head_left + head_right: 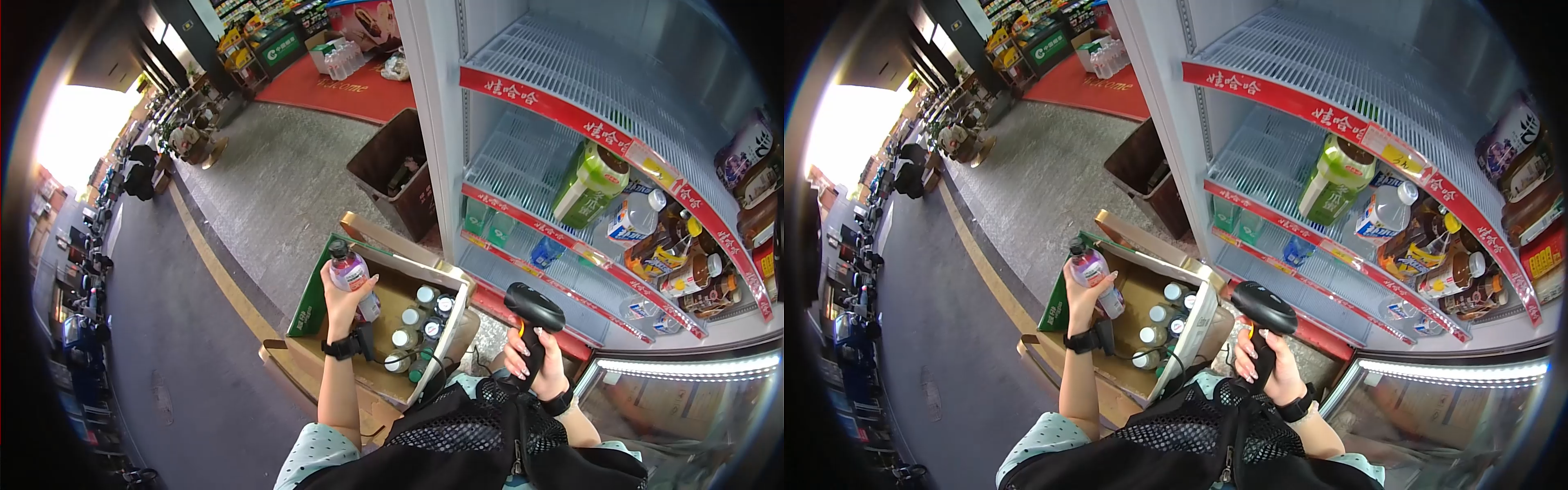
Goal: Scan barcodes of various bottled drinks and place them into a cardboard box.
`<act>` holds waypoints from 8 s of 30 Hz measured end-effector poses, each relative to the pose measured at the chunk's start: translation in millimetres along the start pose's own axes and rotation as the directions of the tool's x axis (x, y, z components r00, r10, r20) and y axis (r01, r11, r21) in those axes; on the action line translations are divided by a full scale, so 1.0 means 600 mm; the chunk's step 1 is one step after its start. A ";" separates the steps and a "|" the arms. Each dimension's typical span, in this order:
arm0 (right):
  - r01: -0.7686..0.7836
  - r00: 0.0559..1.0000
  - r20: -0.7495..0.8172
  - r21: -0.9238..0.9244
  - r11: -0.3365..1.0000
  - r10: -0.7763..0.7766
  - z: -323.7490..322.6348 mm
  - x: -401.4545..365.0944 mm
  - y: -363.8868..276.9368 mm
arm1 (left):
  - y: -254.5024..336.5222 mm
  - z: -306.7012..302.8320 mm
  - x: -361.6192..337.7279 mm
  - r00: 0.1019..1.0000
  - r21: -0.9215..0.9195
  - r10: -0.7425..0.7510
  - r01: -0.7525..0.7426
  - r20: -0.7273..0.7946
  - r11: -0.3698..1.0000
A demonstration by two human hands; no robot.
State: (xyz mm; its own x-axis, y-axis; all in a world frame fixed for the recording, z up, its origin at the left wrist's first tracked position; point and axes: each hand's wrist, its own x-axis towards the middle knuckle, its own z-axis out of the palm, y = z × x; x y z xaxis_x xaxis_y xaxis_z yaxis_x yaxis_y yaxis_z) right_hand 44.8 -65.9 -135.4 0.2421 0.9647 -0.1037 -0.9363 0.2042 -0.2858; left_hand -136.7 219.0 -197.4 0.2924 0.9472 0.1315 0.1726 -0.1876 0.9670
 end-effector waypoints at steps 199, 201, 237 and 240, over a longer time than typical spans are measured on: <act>0.179 0.899 -0.421 0.113 0.977 -0.116 -0.075 -0.070 -0.003 | -0.266 -0.003 -0.009 0.349 0.825 -0.797 0.102 0.494 0.556; 0.174 0.887 -0.451 0.129 0.976 -0.099 -0.084 -0.083 0.000 | -0.275 -0.014 -0.027 0.327 0.836 -0.811 0.101 0.484 0.540; 0.707 0.658 -0.421 0.059 0.705 -0.625 -0.213 -0.425 -0.224 | 0.686 0.767 -0.340 0.544 -0.491 0.684 -0.478 0.486 0.729; 0.731 0.631 -0.436 0.056 0.681 -0.642 -0.210 -0.431 -0.222 | 0.689 0.774 -0.351 0.605 -0.442 0.678 -0.517 0.416 0.733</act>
State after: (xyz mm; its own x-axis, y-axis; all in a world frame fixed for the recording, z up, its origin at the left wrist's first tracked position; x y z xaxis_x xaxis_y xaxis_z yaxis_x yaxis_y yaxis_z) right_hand 139.1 -363.6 -190.3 0.8644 0.4052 -0.2976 -0.4746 0.8530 -0.2171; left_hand 310.1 -178.9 73.2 0.6856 0.3379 0.6448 -0.4405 -0.5127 0.7370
